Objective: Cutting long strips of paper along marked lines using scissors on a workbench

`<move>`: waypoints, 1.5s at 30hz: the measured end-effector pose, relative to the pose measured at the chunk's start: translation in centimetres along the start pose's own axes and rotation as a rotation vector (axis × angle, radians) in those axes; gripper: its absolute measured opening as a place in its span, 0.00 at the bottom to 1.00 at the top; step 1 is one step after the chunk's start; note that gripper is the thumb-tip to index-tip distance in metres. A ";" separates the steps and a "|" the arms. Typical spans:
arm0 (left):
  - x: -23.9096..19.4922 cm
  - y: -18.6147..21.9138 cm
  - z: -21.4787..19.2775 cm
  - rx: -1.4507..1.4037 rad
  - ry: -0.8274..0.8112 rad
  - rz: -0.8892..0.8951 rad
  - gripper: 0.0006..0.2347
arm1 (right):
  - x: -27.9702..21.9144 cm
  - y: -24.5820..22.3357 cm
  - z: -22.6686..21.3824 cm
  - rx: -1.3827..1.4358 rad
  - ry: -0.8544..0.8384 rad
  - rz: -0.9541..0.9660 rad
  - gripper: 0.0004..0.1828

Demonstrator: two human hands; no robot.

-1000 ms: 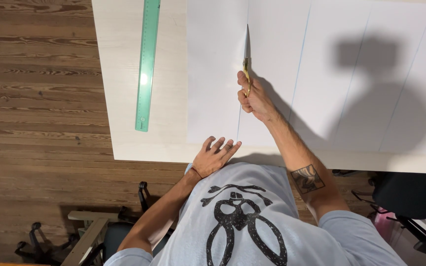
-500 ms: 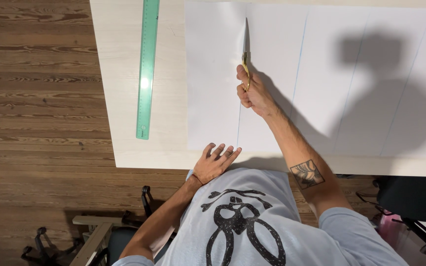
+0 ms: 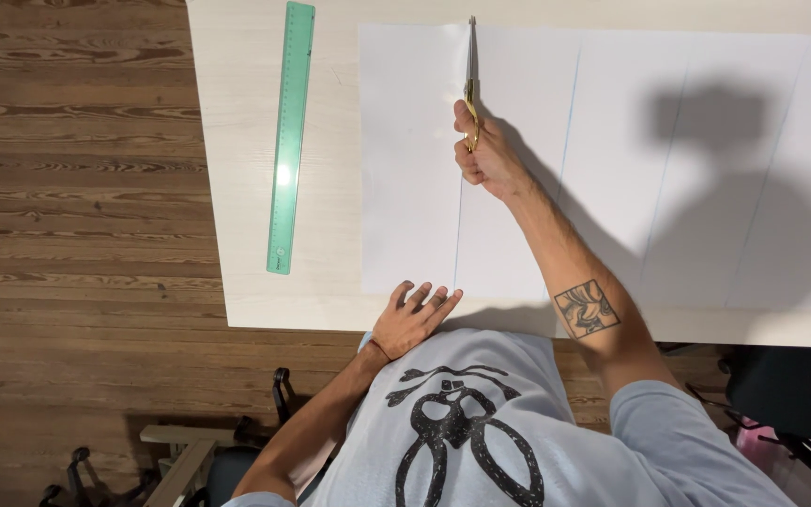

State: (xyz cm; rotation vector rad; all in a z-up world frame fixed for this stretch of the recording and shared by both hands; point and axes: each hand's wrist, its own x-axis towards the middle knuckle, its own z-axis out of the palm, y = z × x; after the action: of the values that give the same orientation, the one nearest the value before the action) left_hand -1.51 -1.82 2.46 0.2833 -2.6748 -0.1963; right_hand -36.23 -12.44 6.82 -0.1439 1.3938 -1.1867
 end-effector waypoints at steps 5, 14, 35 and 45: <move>-0.6 0.2 0.4 -0.020 -0.007 -0.001 0.17 | -0.4 -1.1 0.8 -0.039 0.022 -0.028 0.33; -0.8 0.5 -0.9 -0.053 -0.162 0.000 0.25 | -1.4 -2.6 2.0 -0.040 0.055 -0.006 0.36; -0.6 1.8 -0.5 -0.182 0.000 -0.070 0.42 | -25.7 20.0 -6.0 0.033 -0.317 -0.133 0.37; 6.1 7.6 6.8 -0.207 0.071 0.020 0.11 | -34.0 35.4 -15.2 -0.170 -0.212 -0.011 0.37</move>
State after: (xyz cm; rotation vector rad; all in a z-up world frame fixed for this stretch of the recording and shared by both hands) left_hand -11.16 4.77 0.30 0.1947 -2.5598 -0.4446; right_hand -20.25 36.05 0.97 -0.3864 1.3054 -1.0292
